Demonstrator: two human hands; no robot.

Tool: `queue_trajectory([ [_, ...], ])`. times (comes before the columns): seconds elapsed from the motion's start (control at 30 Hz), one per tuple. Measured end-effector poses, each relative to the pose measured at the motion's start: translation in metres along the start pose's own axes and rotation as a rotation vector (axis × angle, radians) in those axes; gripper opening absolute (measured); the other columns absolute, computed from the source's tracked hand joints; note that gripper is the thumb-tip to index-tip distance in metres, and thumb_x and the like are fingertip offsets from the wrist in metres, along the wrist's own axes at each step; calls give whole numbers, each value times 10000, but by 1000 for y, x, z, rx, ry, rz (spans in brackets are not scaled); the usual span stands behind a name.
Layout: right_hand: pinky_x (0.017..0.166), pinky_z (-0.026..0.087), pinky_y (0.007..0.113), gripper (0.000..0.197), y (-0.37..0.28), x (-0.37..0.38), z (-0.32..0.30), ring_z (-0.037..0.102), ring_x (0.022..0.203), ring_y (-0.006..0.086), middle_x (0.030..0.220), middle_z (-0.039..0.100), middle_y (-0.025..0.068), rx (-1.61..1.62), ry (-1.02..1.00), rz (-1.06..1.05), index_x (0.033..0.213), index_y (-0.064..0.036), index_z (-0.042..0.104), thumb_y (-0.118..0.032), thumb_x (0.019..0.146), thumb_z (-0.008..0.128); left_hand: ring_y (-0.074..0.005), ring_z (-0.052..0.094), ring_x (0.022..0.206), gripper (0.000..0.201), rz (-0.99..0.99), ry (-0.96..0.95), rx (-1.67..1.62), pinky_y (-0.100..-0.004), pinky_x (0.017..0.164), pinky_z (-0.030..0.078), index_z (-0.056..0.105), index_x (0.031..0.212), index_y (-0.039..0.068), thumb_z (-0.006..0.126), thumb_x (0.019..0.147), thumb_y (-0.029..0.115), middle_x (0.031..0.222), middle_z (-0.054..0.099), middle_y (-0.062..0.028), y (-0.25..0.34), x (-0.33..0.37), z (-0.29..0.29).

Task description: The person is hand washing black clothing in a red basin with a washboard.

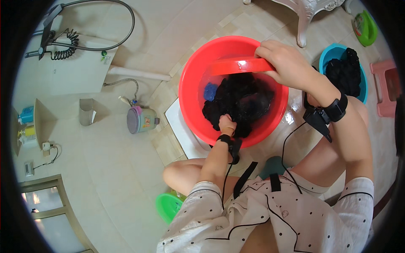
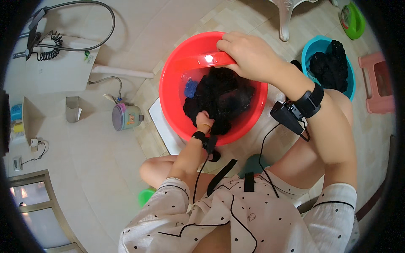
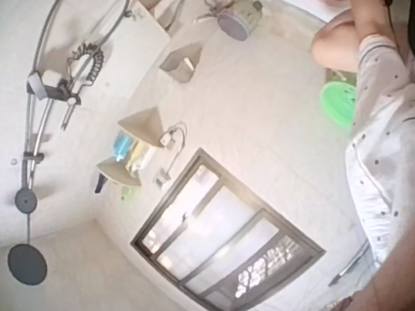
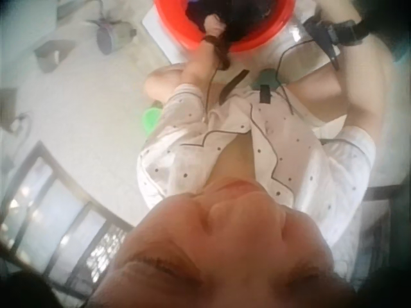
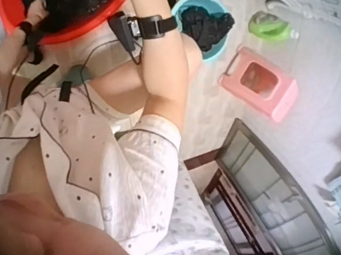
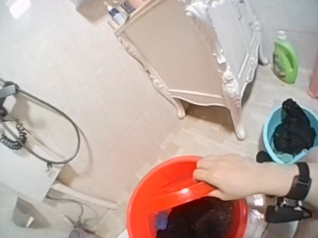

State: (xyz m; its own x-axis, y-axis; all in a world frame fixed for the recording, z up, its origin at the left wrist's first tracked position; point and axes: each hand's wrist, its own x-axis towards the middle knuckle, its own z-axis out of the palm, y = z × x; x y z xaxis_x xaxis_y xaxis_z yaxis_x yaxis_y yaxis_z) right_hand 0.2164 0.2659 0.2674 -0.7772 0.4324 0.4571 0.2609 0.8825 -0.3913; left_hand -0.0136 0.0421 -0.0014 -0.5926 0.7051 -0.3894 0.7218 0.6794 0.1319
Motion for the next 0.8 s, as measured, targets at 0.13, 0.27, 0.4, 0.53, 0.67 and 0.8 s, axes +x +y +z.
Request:
queue_trajectory([
  [0.13, 762, 462, 421, 277, -11, 3, 1, 548, 927, 324, 917, 558, 119, 30, -63, -57, 894, -32, 556, -113, 679, 711, -148, 498, 558, 265, -114, 341, -678, -306, 529, 432, 469, 629, 97, 711, 584, 0, 570, 464, -7, -66, 18, -46],
  [0.27, 765, 457, 420, 275, -2, -19, 3, 536, 932, 329, 907, 543, 124, 53, -178, -70, 879, -33, 550, -69, 650, 696, -107, 428, 552, 236, -38, 306, -847, -275, 499, 377, 461, 625, 119, 635, 612, -40, 605, 448, 42, -81, 32, -133],
  [0.4, 759, 460, 401, 276, -22, -25, 23, 528, 903, 335, 893, 534, 138, -23, -228, -316, 878, -29, 548, -25, 619, 644, -99, 437, 567, 222, 68, 312, -1324, -245, 506, 377, 463, 661, 106, 573, 637, -85, 617, 448, 20, -101, 28, -233],
  [0.53, 768, 465, 391, 332, -71, -60, 50, 551, 898, 306, 898, 552, 126, -209, -492, -280, 939, -29, 532, -106, 640, 655, -99, 479, 660, 226, 275, 397, -1458, -219, 597, 410, 435, 728, 97, 570, 678, -77, 695, 461, 8, -92, -8, -300],
  [0.67, 781, 471, 402, 444, -95, -118, 106, 568, 898, 274, 905, 565, 96, -339, -665, -261, 1022, -49, 551, -230, 650, 713, -89, 471, 728, 276, 530, 457, -1504, -224, 674, 398, 477, 736, 76, 611, 610, -130, 754, 466, 27, -65, -14, -299],
  [0.8, 814, 474, 411, 665, -109, -114, 130, 566, 975, 296, 980, 567, 120, -227, -989, -265, 1161, -48, 527, -339, 616, 774, -77, 456, 720, 277, 633, 441, -1446, -218, 670, 399, 466, 720, 75, 617, 615, -132, 740, 453, 25, -71, -8, -268],
])
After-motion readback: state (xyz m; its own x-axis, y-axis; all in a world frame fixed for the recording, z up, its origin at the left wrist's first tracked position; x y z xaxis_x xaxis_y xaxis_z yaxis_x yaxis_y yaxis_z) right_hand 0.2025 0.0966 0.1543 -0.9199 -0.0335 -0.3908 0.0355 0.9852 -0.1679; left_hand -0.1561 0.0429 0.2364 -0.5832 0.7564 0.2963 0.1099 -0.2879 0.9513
